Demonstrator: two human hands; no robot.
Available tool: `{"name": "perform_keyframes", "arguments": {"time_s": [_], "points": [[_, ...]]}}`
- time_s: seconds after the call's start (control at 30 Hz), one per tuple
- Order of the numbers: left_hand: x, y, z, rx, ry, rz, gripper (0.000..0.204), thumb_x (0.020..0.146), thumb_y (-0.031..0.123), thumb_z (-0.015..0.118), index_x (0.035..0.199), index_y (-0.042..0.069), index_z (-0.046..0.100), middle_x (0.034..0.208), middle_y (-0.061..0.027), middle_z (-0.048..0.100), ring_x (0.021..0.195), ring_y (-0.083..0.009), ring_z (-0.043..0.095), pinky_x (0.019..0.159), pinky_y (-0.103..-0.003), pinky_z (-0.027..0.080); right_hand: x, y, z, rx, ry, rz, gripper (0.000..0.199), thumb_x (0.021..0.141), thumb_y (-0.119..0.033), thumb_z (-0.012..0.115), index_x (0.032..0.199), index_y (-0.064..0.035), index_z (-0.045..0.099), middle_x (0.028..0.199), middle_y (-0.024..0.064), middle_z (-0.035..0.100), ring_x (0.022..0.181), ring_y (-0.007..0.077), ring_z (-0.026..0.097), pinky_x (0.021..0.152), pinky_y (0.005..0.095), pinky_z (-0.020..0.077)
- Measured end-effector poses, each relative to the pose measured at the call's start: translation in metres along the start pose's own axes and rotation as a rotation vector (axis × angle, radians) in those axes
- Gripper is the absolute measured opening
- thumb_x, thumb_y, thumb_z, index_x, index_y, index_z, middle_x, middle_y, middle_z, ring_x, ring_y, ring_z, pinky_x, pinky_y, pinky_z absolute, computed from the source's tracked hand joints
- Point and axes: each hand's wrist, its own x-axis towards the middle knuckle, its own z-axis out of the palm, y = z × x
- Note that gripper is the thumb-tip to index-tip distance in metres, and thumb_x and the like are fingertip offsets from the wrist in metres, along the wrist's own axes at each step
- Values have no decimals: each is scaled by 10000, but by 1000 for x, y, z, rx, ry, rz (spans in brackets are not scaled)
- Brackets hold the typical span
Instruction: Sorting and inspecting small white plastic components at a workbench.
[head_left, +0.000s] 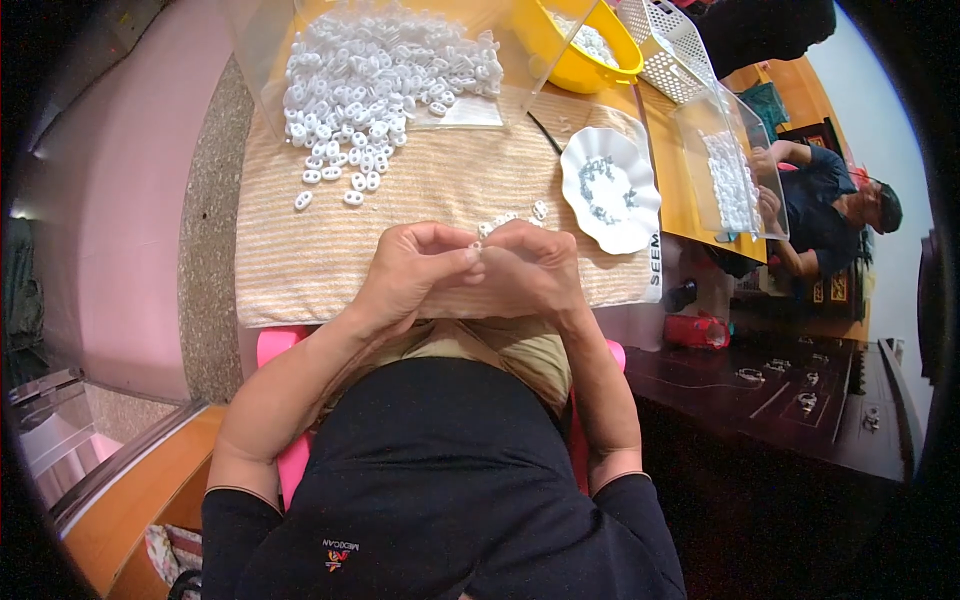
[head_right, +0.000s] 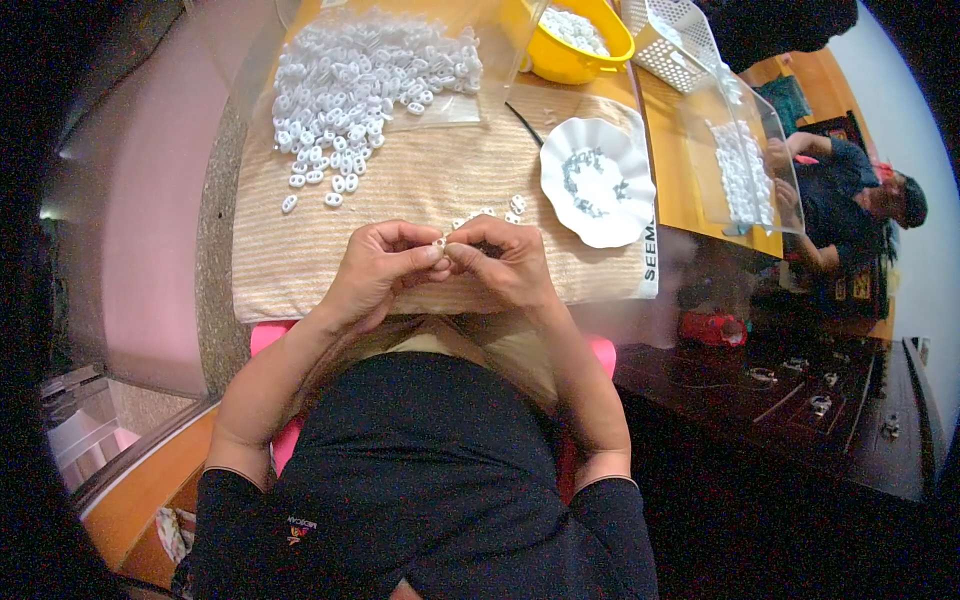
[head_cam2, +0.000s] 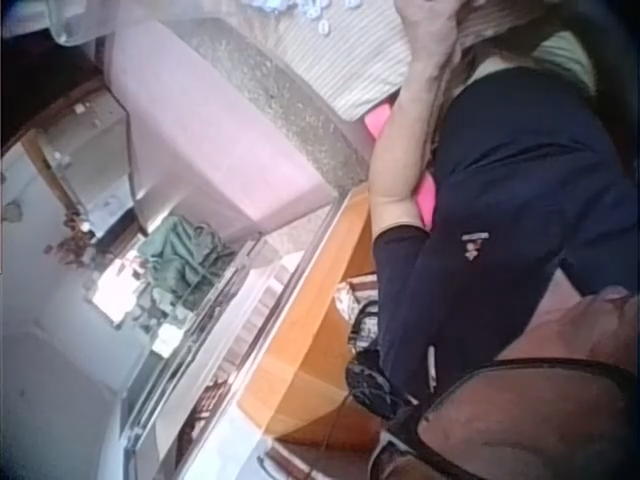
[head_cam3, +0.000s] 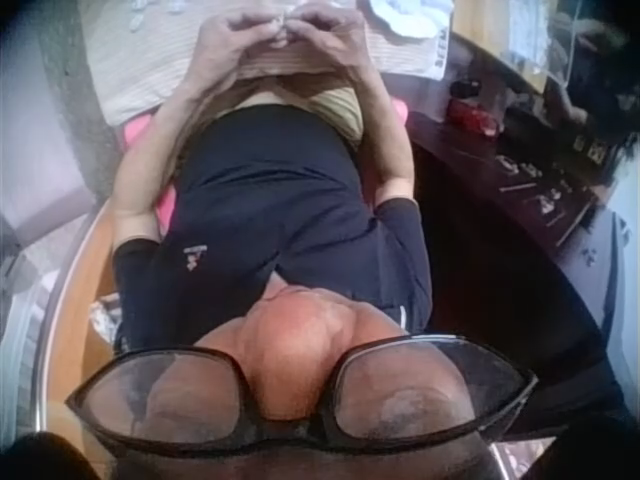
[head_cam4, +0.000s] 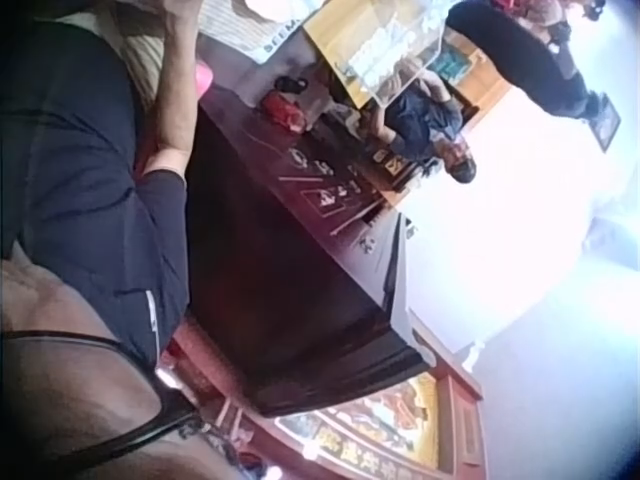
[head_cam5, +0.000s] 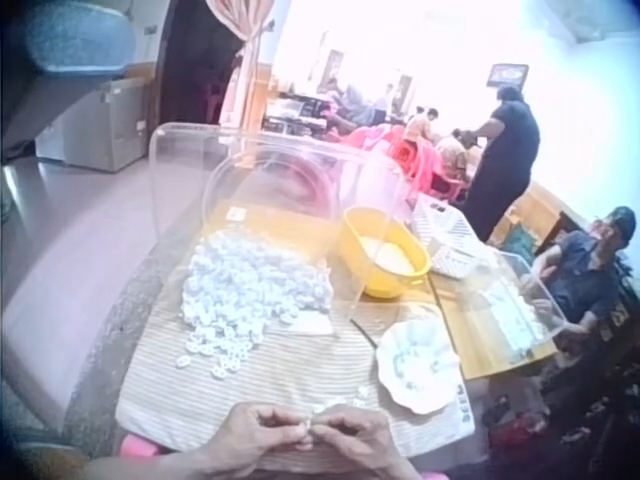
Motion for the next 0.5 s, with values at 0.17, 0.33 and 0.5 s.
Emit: {"name": "perform_keyframes", "arguments": {"time_s": [0.17, 0.33, 0.5], "points": [[2, -3, -2, 32, -26, -2, 169, 853, 21, 666, 1002, -55, 640, 886, -124, 686, 783, -165, 674, 735, -276, 575, 1, 1, -5, -171, -30, -96, 37, 836, 13, 670, 868, 27, 682, 808, 63, 675, 719, 102, 645, 634, 228, 529], [0, -1, -4, 36, -37, 2, 167, 854, 19, 665, 1000, -58, 641, 867, -124, 689, 766, -168, 674, 728, -277, 574, 0, -7, -1, -98, -42, -1, 37, 841, 13, 665, 864, 40, 676, 812, 65, 674, 721, 109, 657, 651, 224, 541], [-1, 0, 0, -27, -70, -18, 136, 861, 26, 660, 976, -45, 646, 861, -109, 673, 769, -161, 657, 743, -277, 562, -1, -12, -4, -20, -71, 120, 75, 878, -19, 641, 899, 51, 656, 814, 63, 671, 736, 113, 662, 663, 230, 549]]}}
